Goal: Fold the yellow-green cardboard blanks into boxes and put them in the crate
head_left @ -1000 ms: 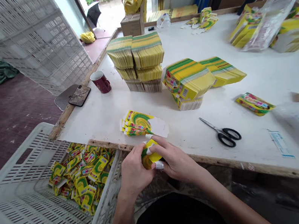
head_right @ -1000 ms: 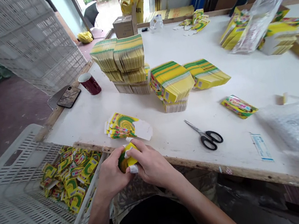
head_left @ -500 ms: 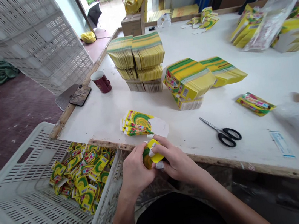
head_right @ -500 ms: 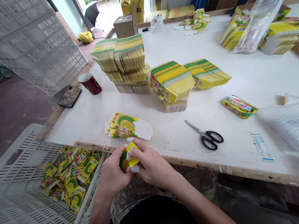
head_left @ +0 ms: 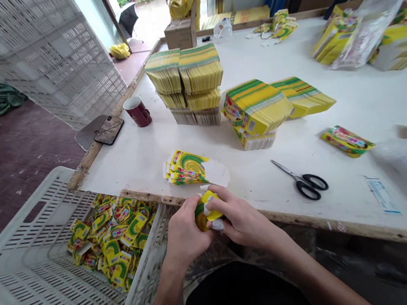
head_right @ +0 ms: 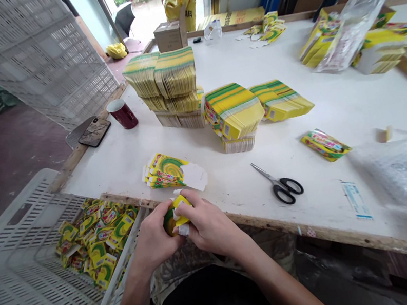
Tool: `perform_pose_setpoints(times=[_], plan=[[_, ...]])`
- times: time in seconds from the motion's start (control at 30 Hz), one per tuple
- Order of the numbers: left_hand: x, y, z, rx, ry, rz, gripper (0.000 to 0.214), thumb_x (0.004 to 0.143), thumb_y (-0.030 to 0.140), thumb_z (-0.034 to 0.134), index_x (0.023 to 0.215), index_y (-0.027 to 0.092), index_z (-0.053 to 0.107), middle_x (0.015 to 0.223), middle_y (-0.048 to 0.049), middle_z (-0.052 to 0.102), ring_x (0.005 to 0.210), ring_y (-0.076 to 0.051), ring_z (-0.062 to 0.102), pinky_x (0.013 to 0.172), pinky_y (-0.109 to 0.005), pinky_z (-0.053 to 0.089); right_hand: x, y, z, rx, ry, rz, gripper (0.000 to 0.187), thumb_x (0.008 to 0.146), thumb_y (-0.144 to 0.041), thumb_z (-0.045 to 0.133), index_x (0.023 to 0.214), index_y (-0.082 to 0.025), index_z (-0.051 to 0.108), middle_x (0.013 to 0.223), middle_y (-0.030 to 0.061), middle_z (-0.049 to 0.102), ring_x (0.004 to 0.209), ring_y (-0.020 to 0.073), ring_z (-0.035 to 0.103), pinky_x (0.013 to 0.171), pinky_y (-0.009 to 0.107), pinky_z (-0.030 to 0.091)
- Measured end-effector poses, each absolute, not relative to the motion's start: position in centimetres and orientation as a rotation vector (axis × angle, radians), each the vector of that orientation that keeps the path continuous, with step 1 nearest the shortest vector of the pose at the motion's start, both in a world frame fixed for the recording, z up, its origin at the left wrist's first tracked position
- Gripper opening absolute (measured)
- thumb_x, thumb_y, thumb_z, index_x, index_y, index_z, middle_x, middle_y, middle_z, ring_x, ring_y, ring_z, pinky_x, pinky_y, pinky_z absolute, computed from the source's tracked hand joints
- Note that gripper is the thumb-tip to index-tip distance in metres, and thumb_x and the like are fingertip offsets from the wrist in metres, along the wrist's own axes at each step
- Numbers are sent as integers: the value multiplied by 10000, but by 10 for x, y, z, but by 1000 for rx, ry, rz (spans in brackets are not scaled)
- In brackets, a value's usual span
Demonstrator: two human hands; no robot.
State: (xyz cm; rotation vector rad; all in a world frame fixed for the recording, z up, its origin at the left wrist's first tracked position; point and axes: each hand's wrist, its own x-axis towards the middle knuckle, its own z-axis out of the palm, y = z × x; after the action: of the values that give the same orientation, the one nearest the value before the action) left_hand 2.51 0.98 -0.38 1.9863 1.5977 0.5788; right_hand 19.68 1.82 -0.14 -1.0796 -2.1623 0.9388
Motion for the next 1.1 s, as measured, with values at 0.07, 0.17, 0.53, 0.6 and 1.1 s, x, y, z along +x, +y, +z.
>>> perform_pose_setpoints(times=[0.07, 0.17, 0.53, 0.6, 1.1], plan=[[24, 10, -4, 1997, 1593, 566, 540, 636, 206, 623, 1163, 181, 511, 1133, -97, 663, 1033, -262, 640, 896, -386, 513, 197, 18, -1, -1088, -2168, 958, 161, 860, -198, 574, 1005, -192, 504, 1313, 171, 428, 1064, 256, 573, 883, 408, 497], [23, 11, -3, 2011, 1590, 532, 545, 632, 225, 650, 1155, 181, 507, 1111, -97, 664, 1028, -279, 636, 892, -410, 509, 196, 18, -1, -1092, -2165, 999, 242, 855, -290, 614, 1036, -191, 487, 1321, 175, 415, 1052, 260, 578, 888, 411, 497], [23, 11, -6, 2008, 1592, 513, 544, 639, 224, 655, 1157, 195, 492, 1138, -99, 653, 1048, -279, 626, 904, -409, 499, 198, 18, 2, -1077, -2201, 1029, 179, 870, -248, 571, 1025, -189, 503, 1332, 166, 397, 1066, 256, 569, 909, 409, 482], [23, 11, -6, 2005, 1583, 519, 546, 635, 223, 654, 1156, 199, 491, 1138, -96, 653, 1045, -275, 626, 901, -402, 501, 199, 19, 2, -1049, -2219, 1042, 142, 870, -245, 575, 987, -187, 521, 1324, 161, 399, 1046, 247, 577, 897, 391, 487], [28, 9, 1, 1973, 1521, 506, 449, 654, 245, 635, 1089, 197, 534, 1015, -67, 673, 921, -250, 649, 791, -350, 505, 205, 18, -7, -1027, -2223, 969, 112, 862, -136, 542, 952, -202, 546, 1322, 135, 428, 1004, 222, 586, 838, 369, 509]])
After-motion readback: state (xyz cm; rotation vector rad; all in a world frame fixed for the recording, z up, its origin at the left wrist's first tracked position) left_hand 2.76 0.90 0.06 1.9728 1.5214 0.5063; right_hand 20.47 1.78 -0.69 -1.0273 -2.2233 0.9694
